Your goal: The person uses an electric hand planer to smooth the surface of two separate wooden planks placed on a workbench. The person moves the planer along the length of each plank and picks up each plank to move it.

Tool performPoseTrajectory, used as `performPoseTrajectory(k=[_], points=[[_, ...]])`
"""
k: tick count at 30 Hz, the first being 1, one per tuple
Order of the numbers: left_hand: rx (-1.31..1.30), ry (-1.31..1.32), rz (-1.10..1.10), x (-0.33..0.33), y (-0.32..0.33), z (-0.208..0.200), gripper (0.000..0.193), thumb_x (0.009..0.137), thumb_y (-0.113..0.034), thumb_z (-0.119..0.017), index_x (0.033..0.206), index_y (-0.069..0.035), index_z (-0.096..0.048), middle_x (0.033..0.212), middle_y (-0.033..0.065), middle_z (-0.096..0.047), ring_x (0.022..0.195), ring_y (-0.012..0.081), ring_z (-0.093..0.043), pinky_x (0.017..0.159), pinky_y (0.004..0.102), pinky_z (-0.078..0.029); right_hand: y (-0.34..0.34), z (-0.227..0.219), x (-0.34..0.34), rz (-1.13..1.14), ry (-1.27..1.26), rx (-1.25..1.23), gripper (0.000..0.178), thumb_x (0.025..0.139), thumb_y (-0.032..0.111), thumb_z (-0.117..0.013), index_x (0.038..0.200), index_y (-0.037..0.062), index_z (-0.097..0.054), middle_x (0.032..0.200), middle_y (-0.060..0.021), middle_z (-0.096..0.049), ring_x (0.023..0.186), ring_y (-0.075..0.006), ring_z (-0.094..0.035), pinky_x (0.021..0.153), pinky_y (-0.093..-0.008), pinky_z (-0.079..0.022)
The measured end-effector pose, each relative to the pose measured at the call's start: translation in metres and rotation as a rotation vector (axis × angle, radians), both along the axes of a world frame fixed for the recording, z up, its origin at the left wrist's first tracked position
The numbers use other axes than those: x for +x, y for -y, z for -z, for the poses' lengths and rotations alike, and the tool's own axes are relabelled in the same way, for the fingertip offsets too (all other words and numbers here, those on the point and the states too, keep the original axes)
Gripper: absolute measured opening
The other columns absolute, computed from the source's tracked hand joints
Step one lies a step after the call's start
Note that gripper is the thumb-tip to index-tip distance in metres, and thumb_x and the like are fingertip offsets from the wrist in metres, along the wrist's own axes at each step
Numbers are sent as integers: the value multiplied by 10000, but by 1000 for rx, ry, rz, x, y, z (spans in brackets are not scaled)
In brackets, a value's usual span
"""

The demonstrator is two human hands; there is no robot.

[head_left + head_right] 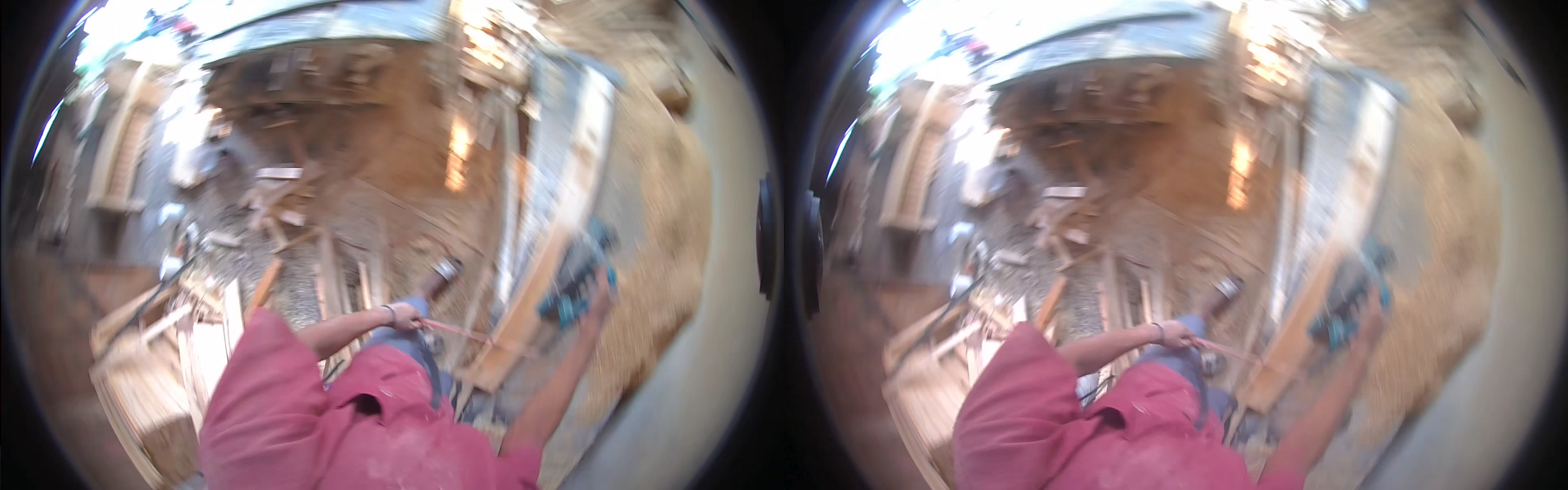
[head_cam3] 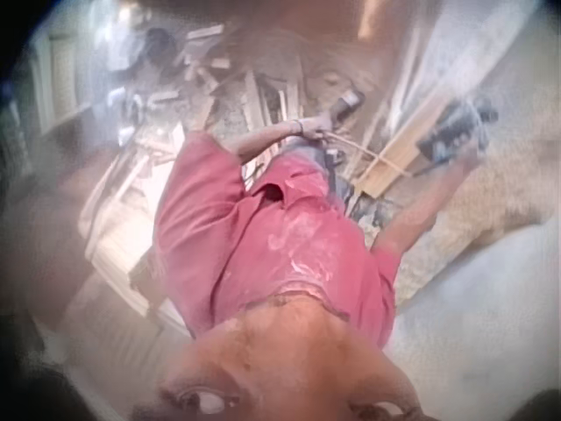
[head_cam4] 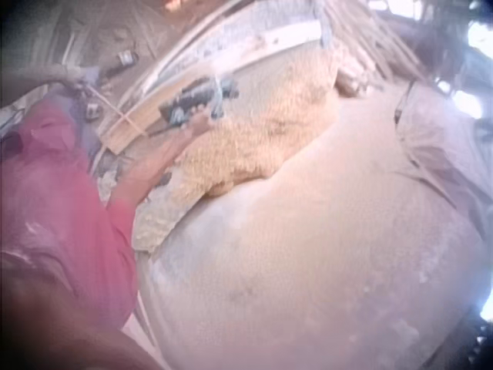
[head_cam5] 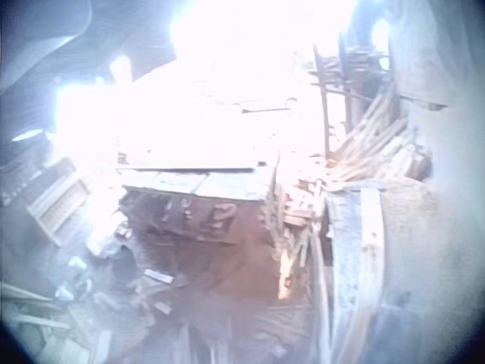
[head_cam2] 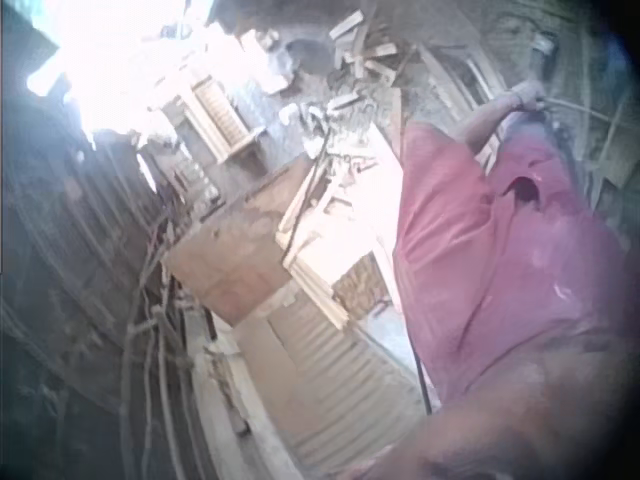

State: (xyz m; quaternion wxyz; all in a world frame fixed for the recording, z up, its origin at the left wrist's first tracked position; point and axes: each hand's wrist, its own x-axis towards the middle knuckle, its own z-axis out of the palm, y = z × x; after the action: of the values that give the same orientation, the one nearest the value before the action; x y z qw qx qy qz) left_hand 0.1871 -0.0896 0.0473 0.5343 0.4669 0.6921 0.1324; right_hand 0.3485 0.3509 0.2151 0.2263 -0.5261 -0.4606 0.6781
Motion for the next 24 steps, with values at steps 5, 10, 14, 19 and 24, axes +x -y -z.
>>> performPoseTrajectory(k=[5, 10, 14, 19, 24], points=[[14, -436, 235, -6, 28, -17, 254, 834, -327, -598, 934, -144, -743, 916, 135, -718, 932, 344, -681, 842, 498, -514, 122, -25, 67, 194, 52, 131, 329, 985, 356, -631, 857, 68, -537, 601, 29, -432, 454, -62, -399, 387, -236, -330], [-54, -544, 185, 6, 117, 3, 195, 813, -314, -638, 891, -179, -756, 954, 97, -734, 977, 264, -691, 900, 478, -461, 228, -37, 120, 208, 211, 78, 370, 978, 370, -643, 854, 45, -517, 595, 13, -436, 456, -77, -429, 375, -242, -343], [-160, -576, 196, 20, 137, 1, 239, 824, -301, -628, 949, -146, -761, 973, 99, -742, 1018, 266, -696, 895, 466, -492, 275, 3, 190, 420, 231, 109, 400, 944, 441, -670, 850, 66, -566, 562, 29, -436, 420, -67, -400, 347, -245, -316], [-338, -442, 102, 50, 166, 39, 293, 888, -279, -569, 987, -83, -763, 992, 160, -745, 959, 311, -721, 809, 456, -564, 317, -15, 223, 368, 337, -36, 645, 960, 384, -641, 1389, -74, -488, 1362, -215, -573, 1134, -333, -617, 908, -435, -535], [-465, -517, 224, 46, 194, -17, 328, 889, -310, -542, 1083, -141, -745, 1097, 161, -723, 1078, 337, -679, 923, 493, -502, 347, -25, 259, 371, 202, 57, 431, 935, 396, -689, 883, -22, -594, 678, -69, -571, 526, -151, -540, 453, -305, -448]])
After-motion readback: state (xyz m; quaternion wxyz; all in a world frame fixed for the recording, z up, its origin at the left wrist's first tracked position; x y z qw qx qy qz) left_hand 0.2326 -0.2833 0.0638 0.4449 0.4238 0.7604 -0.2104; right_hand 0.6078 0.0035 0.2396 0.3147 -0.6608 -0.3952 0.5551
